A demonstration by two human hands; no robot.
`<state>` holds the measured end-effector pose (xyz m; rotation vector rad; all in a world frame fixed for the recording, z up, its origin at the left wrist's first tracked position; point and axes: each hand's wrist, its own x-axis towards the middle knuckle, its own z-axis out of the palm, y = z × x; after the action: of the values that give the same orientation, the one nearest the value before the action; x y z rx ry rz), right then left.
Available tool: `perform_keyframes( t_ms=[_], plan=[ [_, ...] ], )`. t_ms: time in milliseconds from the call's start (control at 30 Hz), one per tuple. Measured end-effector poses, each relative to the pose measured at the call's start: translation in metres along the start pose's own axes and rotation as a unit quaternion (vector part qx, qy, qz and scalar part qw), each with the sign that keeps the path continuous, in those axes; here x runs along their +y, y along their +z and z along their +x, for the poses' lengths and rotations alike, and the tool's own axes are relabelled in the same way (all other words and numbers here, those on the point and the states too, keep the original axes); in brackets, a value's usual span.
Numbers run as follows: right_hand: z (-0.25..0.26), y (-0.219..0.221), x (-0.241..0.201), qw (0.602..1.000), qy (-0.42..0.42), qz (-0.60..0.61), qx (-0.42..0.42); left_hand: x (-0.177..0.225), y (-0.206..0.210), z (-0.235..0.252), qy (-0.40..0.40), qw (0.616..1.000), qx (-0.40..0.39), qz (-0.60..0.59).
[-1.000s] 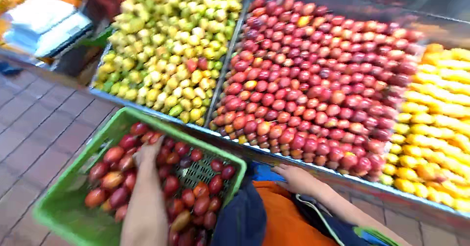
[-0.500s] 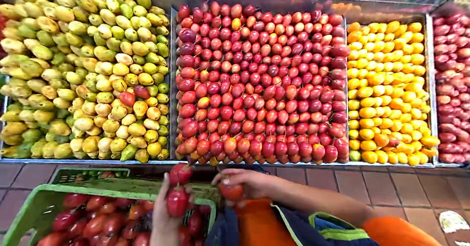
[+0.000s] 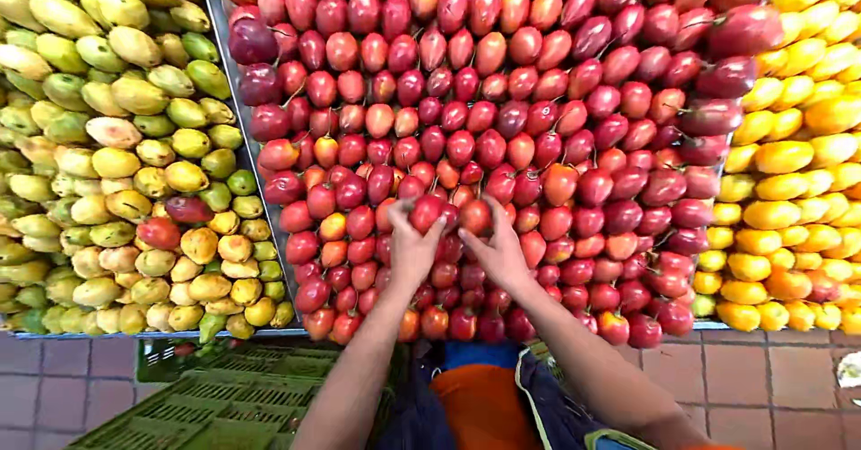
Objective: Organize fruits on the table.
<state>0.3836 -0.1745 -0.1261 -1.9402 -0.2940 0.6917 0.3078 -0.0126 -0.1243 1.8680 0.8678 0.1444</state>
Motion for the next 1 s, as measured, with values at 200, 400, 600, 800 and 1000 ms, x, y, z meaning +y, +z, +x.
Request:
perform_keyframes(
  t_ms=[200, 400, 600, 800, 1000],
  plan=[
    [0.069, 0.001, -0.004, 0.986, -0.05, -0.158, 0.008, 0.006, -0.003, 0.069, 0.097, 0.951, -0.053, 0.288],
    [0.08, -0.002, -0.008, 0.968, -0.016, -0.237, -0.081, 0.031, -0.002, 0.069, -0.018, 0.863, -0.079, 0.498],
    [0.094, -0.009, -0.013, 0.992, 0.049, -0.075, -0.09, 0.044, -0.037, 0.085, 0.082, 0.839, -0.101, 0.529],
    [0.099, -0.004, -0.01, 0.986, 0.042, -0.123, -0.105, 0.075, -0.024, 0.074, -0.152, 0.985, -0.073, 0.032],
    [0.093, 0.014, 0.007, 0.99, -0.003, -0.134, -0.043, 0.085, 0.048, 0.085, -0.04, 0.982, -0.172, 0.069]
  ],
)
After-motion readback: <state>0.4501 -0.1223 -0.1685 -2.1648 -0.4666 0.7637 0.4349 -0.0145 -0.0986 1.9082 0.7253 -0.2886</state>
